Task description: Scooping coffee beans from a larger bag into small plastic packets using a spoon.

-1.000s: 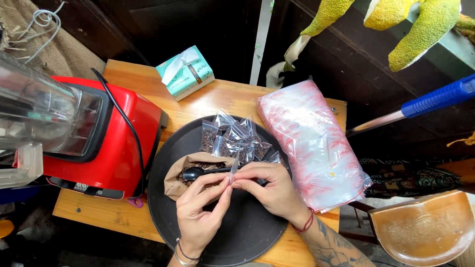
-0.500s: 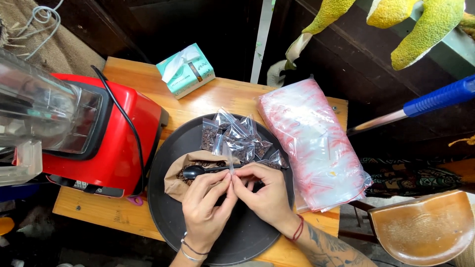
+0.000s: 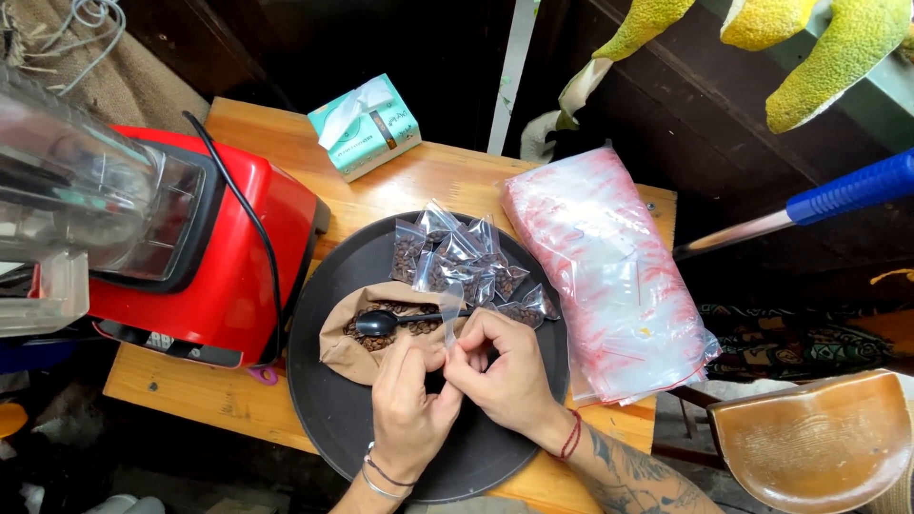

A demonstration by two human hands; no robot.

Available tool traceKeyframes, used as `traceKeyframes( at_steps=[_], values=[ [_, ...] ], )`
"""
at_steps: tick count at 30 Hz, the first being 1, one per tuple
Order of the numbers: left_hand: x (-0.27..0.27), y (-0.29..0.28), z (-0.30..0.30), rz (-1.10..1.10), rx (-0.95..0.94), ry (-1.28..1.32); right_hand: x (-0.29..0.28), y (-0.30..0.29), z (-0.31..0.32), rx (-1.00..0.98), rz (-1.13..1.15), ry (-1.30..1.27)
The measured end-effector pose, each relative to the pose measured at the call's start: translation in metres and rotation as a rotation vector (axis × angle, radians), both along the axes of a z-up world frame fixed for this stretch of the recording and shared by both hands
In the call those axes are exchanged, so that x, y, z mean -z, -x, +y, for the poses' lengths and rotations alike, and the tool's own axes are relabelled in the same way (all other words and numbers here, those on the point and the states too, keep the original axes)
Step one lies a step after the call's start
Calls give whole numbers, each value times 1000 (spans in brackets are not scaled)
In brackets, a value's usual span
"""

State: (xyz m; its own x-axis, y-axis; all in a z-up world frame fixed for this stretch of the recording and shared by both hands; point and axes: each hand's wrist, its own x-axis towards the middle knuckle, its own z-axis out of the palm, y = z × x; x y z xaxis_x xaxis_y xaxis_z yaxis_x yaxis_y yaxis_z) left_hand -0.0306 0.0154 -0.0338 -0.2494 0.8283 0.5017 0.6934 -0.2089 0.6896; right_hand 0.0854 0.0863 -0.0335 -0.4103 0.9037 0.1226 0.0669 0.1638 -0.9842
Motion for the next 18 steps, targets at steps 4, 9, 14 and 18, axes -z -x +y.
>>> traceKeyframes(
  at_steps=[4,9,14,18],
  values=[
    [6,-1,-6,-47,-7,15,0,4,-6,46,-17,-4],
    [-2,0,-4,67,-91,-11,2,0,-4,87,-46,-23],
    [-27,15,2,101,-54,23,5,-9,8,-14,-83,-9],
    [-45,37,2,409,132,158,3,-18,18,-196,-39,121]
  ],
)
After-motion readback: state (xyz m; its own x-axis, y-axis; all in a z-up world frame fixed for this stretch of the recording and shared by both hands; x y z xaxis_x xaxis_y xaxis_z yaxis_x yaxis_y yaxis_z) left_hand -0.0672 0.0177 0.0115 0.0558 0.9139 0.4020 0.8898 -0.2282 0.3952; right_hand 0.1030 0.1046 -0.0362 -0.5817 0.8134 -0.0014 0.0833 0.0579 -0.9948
